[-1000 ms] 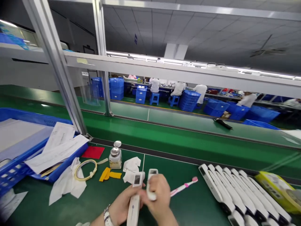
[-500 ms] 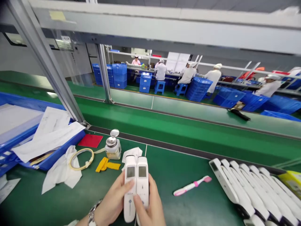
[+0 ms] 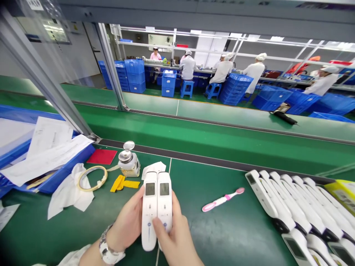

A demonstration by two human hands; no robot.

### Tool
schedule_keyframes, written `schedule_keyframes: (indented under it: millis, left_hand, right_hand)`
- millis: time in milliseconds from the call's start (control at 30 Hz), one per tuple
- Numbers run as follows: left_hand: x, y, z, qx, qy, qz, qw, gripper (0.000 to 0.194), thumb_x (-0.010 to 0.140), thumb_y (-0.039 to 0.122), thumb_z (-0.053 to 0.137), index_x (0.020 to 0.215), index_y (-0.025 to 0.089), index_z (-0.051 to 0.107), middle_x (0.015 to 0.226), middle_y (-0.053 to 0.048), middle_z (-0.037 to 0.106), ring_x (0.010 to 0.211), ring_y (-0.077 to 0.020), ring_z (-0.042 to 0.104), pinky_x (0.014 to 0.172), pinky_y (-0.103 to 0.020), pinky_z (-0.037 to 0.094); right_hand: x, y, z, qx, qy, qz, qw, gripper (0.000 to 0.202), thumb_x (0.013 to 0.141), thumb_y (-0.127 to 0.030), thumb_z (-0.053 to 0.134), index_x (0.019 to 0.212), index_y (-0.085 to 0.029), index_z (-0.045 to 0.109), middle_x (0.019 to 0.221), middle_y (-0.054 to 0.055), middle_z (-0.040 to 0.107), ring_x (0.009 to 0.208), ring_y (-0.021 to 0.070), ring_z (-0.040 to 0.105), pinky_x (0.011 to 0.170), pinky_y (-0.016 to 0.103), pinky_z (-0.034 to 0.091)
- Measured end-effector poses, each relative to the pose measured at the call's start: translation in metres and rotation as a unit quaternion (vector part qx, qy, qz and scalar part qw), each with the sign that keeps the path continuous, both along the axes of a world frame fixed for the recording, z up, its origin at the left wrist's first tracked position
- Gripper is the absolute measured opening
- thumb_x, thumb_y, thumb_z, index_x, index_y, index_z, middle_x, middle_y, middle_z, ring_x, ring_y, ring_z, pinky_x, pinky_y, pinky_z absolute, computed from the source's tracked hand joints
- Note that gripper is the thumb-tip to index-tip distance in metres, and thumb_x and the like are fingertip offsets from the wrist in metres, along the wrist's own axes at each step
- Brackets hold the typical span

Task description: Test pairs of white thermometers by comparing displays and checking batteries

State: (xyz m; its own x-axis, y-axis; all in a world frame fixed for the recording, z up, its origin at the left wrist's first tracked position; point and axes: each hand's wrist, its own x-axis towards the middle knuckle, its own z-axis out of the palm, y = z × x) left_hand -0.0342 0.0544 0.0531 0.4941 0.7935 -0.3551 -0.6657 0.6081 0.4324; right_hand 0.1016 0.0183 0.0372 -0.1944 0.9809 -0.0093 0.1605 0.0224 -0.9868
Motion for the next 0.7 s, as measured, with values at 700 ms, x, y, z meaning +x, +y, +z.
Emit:
schedule_keyframes:
  millis: [700]
  left_hand:
    - [0.0006,0.0009,-0.0011,-0.015,-0.003,0.003,1.000,0.052,0.088,0.046,0.041,0.127,0.011,0.048,0.121,-0.014,0.058,0.118,-0.0316,0.048,0.104,-0.047,0.032]
  right_hand:
    - [-0.0002,-0.0023,0.0037,-0.027,0.022,0.011,0.999,0.063,0.092,-0.031,0.047,0.144,-0.023,0.011,0.135,0.013,0.047,0.110,0.0266,0.056,0.076,0.032,0.056]
